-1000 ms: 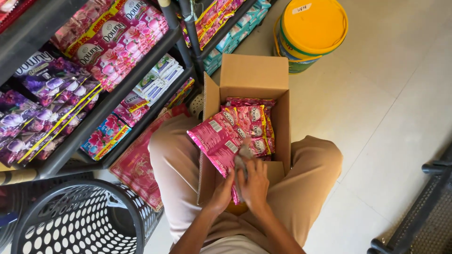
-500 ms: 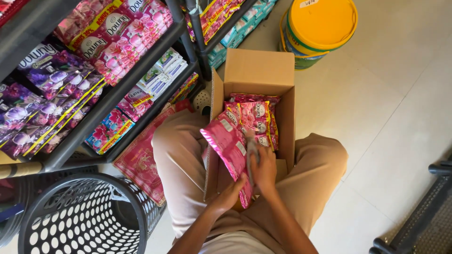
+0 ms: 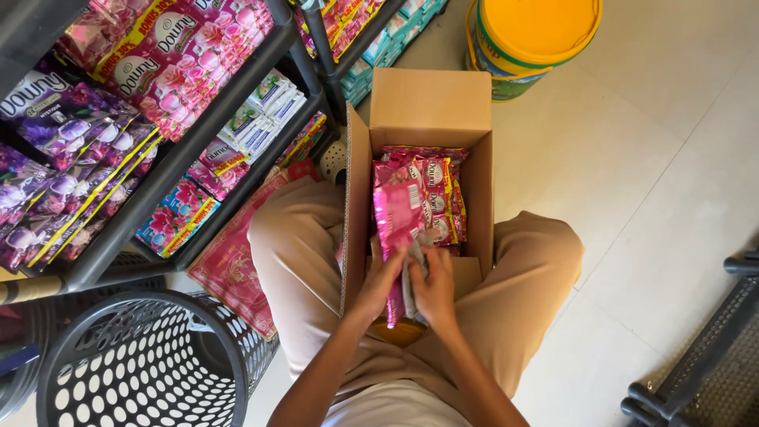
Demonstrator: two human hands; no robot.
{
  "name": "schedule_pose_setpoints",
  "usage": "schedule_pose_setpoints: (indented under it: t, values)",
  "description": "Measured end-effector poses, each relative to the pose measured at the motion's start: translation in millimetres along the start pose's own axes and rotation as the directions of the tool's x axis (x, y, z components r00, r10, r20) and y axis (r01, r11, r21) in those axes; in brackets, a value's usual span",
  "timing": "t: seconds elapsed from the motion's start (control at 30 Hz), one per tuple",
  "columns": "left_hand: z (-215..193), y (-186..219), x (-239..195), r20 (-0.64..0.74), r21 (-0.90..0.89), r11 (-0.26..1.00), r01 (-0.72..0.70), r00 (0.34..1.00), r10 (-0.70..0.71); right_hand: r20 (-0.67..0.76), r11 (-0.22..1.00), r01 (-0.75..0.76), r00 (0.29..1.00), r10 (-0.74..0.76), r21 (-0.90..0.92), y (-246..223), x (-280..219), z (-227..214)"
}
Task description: The person cleans detergent sachets with a cloth and packs them into a cardboard box.
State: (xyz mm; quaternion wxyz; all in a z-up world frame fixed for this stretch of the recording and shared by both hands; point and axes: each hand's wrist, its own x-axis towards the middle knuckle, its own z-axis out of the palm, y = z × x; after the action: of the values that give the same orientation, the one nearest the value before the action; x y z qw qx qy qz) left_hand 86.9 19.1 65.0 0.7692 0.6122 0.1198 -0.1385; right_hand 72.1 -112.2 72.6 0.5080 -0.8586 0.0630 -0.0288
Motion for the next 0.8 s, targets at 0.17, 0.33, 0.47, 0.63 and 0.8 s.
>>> schedule_pose_setpoints:
  t: [0.17,0.33,0.47,0.63,0.8]
  values:
    - [-17.1,-28.6,4.6,0.111,-0.404,0.858,0.317,0.948,-0.298,0.015,0.995,0.056,0.998,-0.055,-0.083,-58.8,-25.9,-3.9]
    - [-16.4,-41.3,-12.2,0.140,-0.457,0.854,0.249,0.968,-0.208,-0.027,0.983,0.139,0.989,-0.143,-0.118,-57.5,-7.0,-5.8]
    - [-7.2,-50.8,-32.2,0.153,0.070,0.990,0.125,0.979,-0.135,-0.104,0.991,0.077,0.991,-0.088,-0.112,-48.0,23.5,-12.8]
    - [-4.9,-34.7,-25.6,0.198,0.118,0.993,-0.014,0.980,-0.009,-0.088,0.988,0.119,0.988,-0.128,-0.096,-62.7,3.9,-10.8]
    - [-7.2,-25.2,-30.1,0.135,0.037,0.998,0.045,0.990,-0.050,-0.095,0.983,0.160,0.981,-0.168,-0.091,-89.5,-3.2,-13.0]
